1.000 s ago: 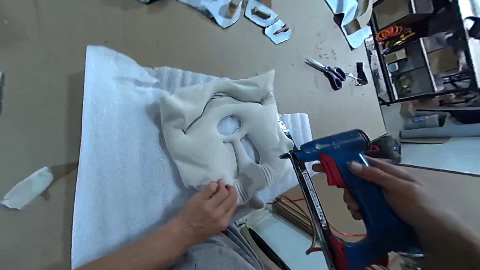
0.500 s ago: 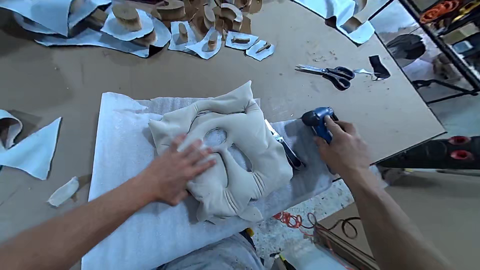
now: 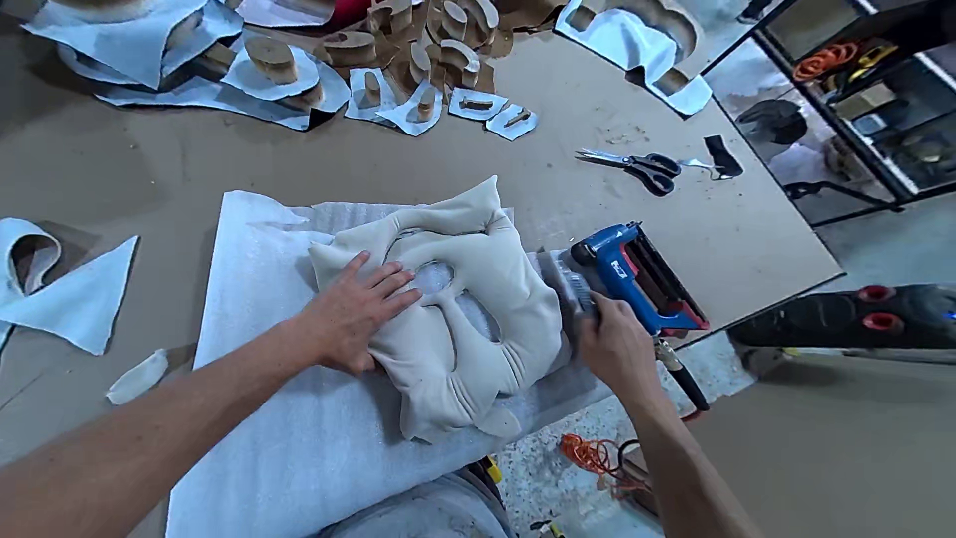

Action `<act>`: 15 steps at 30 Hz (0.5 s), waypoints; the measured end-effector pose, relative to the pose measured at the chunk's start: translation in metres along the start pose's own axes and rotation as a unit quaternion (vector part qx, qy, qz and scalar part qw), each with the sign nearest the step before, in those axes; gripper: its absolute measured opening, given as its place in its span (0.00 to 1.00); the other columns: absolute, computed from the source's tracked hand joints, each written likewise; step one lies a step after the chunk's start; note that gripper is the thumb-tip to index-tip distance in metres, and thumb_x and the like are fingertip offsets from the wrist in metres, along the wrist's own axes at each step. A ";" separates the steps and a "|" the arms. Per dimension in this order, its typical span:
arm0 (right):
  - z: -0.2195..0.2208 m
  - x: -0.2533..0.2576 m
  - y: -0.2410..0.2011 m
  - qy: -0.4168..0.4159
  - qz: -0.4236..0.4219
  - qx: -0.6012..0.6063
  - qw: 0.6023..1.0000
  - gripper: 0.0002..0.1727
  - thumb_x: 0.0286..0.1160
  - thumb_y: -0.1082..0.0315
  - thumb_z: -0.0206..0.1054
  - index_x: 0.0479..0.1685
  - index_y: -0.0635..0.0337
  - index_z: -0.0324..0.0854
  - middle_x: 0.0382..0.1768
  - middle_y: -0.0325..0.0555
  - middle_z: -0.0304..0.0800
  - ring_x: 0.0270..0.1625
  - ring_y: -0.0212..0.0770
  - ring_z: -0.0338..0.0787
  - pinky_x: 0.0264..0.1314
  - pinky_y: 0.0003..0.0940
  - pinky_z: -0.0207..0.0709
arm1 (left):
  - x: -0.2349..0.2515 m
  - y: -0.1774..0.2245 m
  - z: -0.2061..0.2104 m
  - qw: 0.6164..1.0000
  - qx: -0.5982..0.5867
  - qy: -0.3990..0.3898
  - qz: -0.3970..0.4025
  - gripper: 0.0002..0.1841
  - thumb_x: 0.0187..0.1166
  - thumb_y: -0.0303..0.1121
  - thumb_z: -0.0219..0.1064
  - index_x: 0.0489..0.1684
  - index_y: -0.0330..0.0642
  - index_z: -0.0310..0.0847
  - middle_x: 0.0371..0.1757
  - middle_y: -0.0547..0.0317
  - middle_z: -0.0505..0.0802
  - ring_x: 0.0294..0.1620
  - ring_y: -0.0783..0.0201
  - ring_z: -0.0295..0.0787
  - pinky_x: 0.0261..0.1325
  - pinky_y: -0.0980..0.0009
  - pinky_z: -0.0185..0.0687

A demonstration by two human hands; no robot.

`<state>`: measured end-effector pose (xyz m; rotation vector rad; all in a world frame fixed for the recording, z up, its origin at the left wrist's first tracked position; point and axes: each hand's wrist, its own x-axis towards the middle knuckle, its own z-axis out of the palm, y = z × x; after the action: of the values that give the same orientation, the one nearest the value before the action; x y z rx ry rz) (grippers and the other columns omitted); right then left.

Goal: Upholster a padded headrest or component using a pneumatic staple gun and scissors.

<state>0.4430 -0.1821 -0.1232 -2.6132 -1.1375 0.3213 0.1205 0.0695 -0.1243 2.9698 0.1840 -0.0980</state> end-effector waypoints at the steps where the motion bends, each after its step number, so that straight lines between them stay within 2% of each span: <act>1: -0.012 -0.004 -0.001 -0.001 0.048 0.057 0.997 0.21 0.88 0.68 0.52 0.72 0.70 0.77 0.54 0.69 0.88 0.50 0.67 0.90 0.53 0.70 0.81 | -0.002 0.001 -0.002 1.000 0.002 -0.001 -0.003 0.63 0.29 0.64 0.86 0.85 0.55 0.73 0.86 0.49 0.76 0.87 0.43 0.66 0.85 0.29 0.49; 2: -0.021 -0.012 0.000 0.014 0.074 0.122 0.990 0.21 0.90 0.67 0.47 0.69 0.70 0.76 0.43 0.63 0.88 0.37 0.59 0.90 0.41 0.62 0.84 | -0.005 0.003 -0.002 1.000 0.004 0.002 -0.006 0.60 0.31 0.64 0.85 0.84 0.58 0.74 0.84 0.52 0.78 0.84 0.43 0.70 0.82 0.31 0.55; 3: -0.030 -0.022 -0.005 0.025 0.090 0.194 0.976 0.22 0.90 0.65 0.43 0.66 0.69 0.76 0.34 0.55 0.85 0.27 0.49 0.86 0.30 0.51 0.83 | -0.010 0.006 -0.001 1.000 0.006 0.008 -0.013 0.59 0.34 0.64 0.84 0.84 0.60 0.74 0.83 0.53 0.79 0.81 0.43 0.73 0.80 0.32 0.59; 4: -0.036 -0.036 -0.015 0.026 0.085 0.250 0.964 0.22 0.89 0.60 0.43 0.61 0.67 0.77 0.27 0.46 0.81 0.20 0.41 0.82 0.22 0.43 0.82 | -0.015 0.009 0.000 1.000 0.006 0.014 -0.025 0.58 0.36 0.64 0.83 0.84 0.60 0.74 0.83 0.54 0.79 0.80 0.42 0.75 0.78 0.32 0.60; 5: -0.040 -0.052 -0.029 0.013 0.058 0.276 0.959 0.24 0.89 0.55 0.46 0.58 0.67 0.77 0.25 0.42 0.81 0.18 0.37 0.82 0.19 0.39 0.83 | -0.019 0.014 0.001 0.999 0.000 0.015 -0.040 0.57 0.38 0.63 0.82 0.85 0.60 0.73 0.84 0.53 0.79 0.80 0.41 0.75 0.77 0.31 0.60; 6: -0.039 -0.069 -0.046 -0.002 0.024 0.273 0.962 0.24 0.88 0.54 0.50 0.59 0.69 0.78 0.26 0.42 0.84 0.18 0.37 0.85 0.19 0.39 0.85 | -0.022 0.021 0.002 0.998 -0.014 0.022 -0.050 0.56 0.40 0.63 0.81 0.85 0.57 0.73 0.84 0.53 0.79 0.81 0.41 0.74 0.78 0.30 0.58; 8: -0.027 -0.099 -0.082 -0.006 -0.049 0.187 0.981 0.21 0.86 0.56 0.56 0.58 0.67 0.81 0.32 0.42 0.93 0.22 0.36 0.91 0.22 0.39 0.89 | -0.028 0.037 0.011 0.994 -0.073 0.066 -0.050 0.49 0.49 0.61 0.74 0.82 0.52 0.77 0.84 0.56 0.79 0.88 0.46 0.67 0.84 0.28 0.50; 10: -0.002 -0.115 -0.108 0.047 -0.125 0.073 0.988 0.25 0.82 0.58 0.60 0.69 0.68 0.80 0.26 0.43 0.92 0.18 0.38 0.88 0.18 0.42 0.83 | -0.032 0.054 0.032 0.981 -0.137 0.126 -0.049 0.40 0.59 0.62 0.66 0.76 0.53 0.81 0.84 0.61 0.79 0.91 0.52 0.62 0.89 0.31 0.45; 12: 0.019 -0.115 -0.120 0.083 -0.186 -0.004 0.979 0.28 0.78 0.62 0.59 0.75 0.66 0.80 0.23 0.45 0.89 0.14 0.39 0.82 0.15 0.41 0.77 | -0.030 0.067 0.056 0.967 -0.157 0.194 -0.058 0.34 0.69 0.61 0.57 0.70 0.54 0.86 0.83 0.60 0.80 0.91 0.52 0.62 0.90 0.32 0.43; 15: 0.034 -0.109 -0.125 0.064 -0.227 -0.042 0.971 0.26 0.80 0.64 0.56 0.77 0.57 0.82 0.25 0.44 0.87 0.16 0.39 0.80 0.15 0.37 0.75 | -0.030 0.069 0.074 0.955 -0.161 0.242 -0.056 0.33 0.76 0.60 0.48 0.71 0.56 0.87 0.84 0.59 0.80 0.92 0.53 0.61 0.92 0.36 0.40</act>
<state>0.2750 -0.1757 -0.1036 -2.3037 -1.6783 0.0067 0.0960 -0.0138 -0.1835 2.5987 0.3858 0.5938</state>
